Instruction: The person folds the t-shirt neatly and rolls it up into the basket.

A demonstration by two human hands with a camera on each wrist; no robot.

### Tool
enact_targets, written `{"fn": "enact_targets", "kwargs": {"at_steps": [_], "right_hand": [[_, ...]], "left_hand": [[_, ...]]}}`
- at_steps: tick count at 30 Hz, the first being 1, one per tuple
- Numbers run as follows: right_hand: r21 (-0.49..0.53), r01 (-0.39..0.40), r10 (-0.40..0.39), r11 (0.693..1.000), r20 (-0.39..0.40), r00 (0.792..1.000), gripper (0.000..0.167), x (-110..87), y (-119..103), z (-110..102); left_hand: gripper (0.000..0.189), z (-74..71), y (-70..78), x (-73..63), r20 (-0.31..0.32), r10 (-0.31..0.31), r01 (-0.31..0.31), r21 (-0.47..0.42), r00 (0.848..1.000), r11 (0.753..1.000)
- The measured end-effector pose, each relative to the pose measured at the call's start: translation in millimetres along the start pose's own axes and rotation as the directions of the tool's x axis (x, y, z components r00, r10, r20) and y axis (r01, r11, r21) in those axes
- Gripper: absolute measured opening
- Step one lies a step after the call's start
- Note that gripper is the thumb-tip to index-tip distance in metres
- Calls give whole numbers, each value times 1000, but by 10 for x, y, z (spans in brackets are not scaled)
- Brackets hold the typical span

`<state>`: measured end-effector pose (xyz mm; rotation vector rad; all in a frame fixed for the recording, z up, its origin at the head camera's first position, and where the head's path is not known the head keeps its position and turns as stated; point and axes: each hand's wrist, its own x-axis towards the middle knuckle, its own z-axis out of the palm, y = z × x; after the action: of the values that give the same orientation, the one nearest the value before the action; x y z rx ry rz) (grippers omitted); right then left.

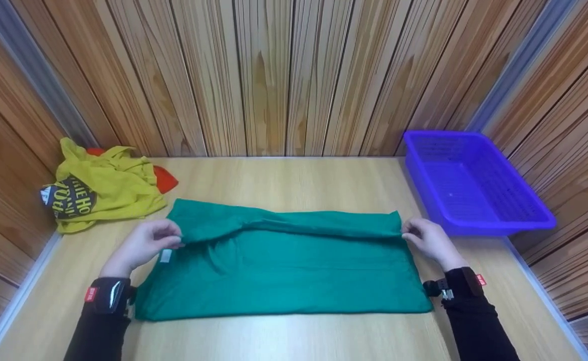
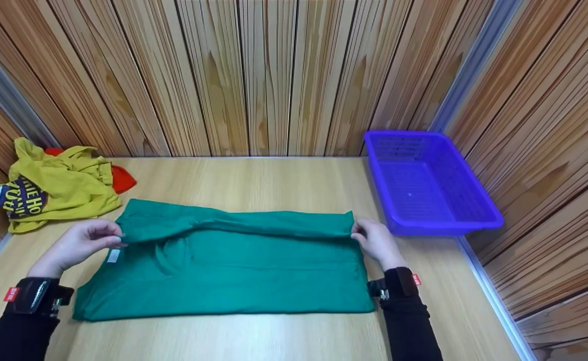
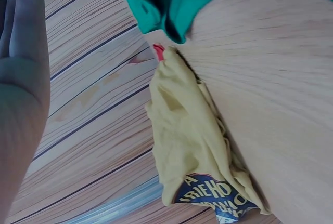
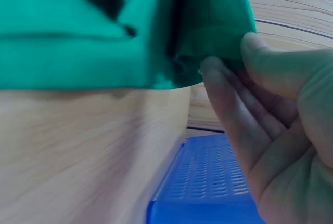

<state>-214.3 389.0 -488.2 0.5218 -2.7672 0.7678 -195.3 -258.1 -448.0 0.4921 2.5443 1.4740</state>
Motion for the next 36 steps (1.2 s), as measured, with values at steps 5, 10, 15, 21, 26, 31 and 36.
{"fn": "enact_targets", "kwargs": {"at_steps": [5, 10, 15, 21, 26, 31, 36], "right_hand": [[34, 19, -20, 999, 27, 999, 18, -41, 76, 73], [46, 55, -57, 997, 39, 998, 19, -75, 140, 119], [58, 79, -81, 995, 32, 996, 23, -99, 176, 136], [70, 80, -84, 994, 51, 995, 22, -97, 161, 123], [60, 66, -69, 996, 63, 996, 20, -92, 158, 116], [48, 74, -78, 996, 71, 994, 19, -90, 167, 116], [38, 97, -100, 995, 74, 992, 20, -84, 167, 125]], "left_hand": [[15, 23, -62, -94, 40, -12, 11, 11, 999, 1000], [13, 53, -105, -174, 89, 43, -49, 57, 995, 997], [14, 65, -123, -218, 146, 31, -38, 51, 989, 998], [15, 71, -119, -262, 174, -19, 10, 49, 985, 999], [15, 87, -88, -313, 147, -17, 8, 61, 989, 998], [12, 113, -47, -400, 135, 53, -61, 51, 989, 997], [10, 140, -39, -476, 191, 53, -63, 47, 980, 997]]}}
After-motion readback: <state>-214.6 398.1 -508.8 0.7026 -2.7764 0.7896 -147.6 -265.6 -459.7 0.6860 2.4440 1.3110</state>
